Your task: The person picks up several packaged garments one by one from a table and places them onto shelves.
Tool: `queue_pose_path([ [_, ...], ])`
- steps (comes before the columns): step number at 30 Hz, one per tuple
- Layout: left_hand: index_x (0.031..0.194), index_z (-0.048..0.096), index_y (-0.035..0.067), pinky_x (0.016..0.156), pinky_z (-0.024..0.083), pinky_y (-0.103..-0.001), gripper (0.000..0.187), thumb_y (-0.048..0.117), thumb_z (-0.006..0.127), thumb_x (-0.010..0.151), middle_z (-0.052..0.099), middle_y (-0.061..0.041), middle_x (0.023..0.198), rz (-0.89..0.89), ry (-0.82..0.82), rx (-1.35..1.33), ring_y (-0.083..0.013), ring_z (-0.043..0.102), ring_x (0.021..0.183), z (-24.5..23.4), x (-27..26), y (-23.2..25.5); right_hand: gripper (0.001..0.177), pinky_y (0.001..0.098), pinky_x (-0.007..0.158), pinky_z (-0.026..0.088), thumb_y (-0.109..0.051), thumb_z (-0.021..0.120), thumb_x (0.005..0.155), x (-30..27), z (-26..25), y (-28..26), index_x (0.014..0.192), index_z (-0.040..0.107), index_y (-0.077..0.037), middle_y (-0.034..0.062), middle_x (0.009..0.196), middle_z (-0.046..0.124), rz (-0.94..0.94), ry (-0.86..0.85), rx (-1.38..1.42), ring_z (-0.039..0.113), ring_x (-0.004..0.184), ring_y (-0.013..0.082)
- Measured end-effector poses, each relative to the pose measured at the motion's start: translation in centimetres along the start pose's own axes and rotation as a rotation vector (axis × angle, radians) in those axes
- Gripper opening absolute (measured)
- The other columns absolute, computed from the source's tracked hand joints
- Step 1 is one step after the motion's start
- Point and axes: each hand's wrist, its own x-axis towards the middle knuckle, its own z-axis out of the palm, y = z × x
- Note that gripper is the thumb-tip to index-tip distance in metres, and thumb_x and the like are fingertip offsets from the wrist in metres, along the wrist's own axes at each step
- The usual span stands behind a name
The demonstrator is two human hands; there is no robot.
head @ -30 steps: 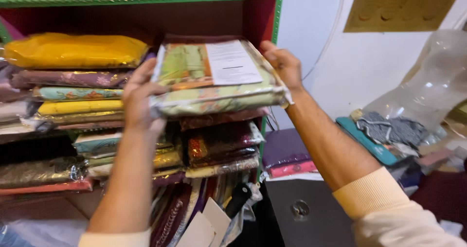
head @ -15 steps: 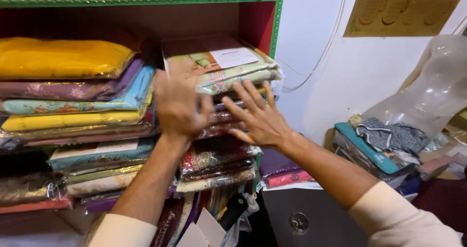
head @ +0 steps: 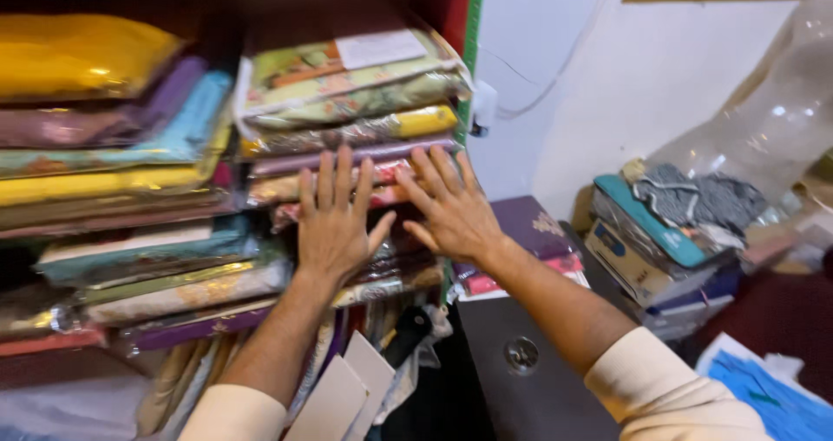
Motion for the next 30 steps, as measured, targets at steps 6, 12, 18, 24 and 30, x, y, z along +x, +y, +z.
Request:
queue_pose_path([
  [6,0.152,0.048,0.009,0.12,0.025,-0.061,0.076,0.047,0.064,0.088,0.042,-0.023,0.158,0.164,-0.259,-0.374,-0.042,0.036,0.147,4.5,-7.9,11.3,0.079,0.0596,0.12,0.028,-0.039,0.071,0.082,-12.9,1.2,0.1,0.153,0.045,-0.016,0.0213,0.167,0.028,0.066,-0.295,0.148,0.026,0.154,0.041],
  [12,0.152,0.042,0.001,0.123,0.027,-0.052,0.071,0.024,0.062,0.088,0.035,-0.026,0.162,0.184,-0.666,-0.674,-0.0428,0.034,0.149,10.8,-13.7,22.2,0.081,0.0534,0.119,0.035,-0.045,0.072,0.083,-30.1,2.9,2.8,0.153,0.044,-0.014,0.0186,0.16,0.037,0.586,-0.889,0.407,0.033,0.152,0.0387],
  [18,0.159,0.028,-0.002,0.122,0.037,-0.049,0.086,0.037,0.064,0.092,0.033,-0.028,0.16,-0.638,-1.144,-0.671,-0.04,0.038,0.149,23.5,-20.0,28.4,0.059,0.0463,0.111,0.049,-0.046,0.079,0.083,-40.8,3.8,5.4,0.136,0.063,-0.025,0.0073,0.138,0.064,1.113,-1.082,0.666,0.058,0.134,0.0331],
  [24,0.152,0.039,0.007,0.115,0.042,-0.046,0.092,0.069,0.065,0.089,0.053,-0.022,0.147,-1.404,-1.086,-0.669,-0.0334,0.052,0.139,35.3,-28.2,29.4,0.05,0.041,0.105,0.055,-0.042,0.082,0.082,-46.0,5.4,6.1,0.128,0.07,-0.029,0.0014,0.129,0.073,1.425,-0.993,0.743,0.064,0.127,0.0263],
  [30,0.117,0.066,-0.011,0.067,0.06,-0.042,0.048,0.028,0.076,0.091,0.073,-0.028,0.089,-1.823,-0.999,-1.046,-0.0384,0.076,0.078,23.8,-16.8,32.0,0.058,0.0398,0.089,0.061,-0.031,0.084,0.087,-45.2,7.9,6.4,0.135,0.063,-0.008,0.0149,0.117,0.073,1.946,-0.374,1.134,0.073,0.103,0.0278],
])
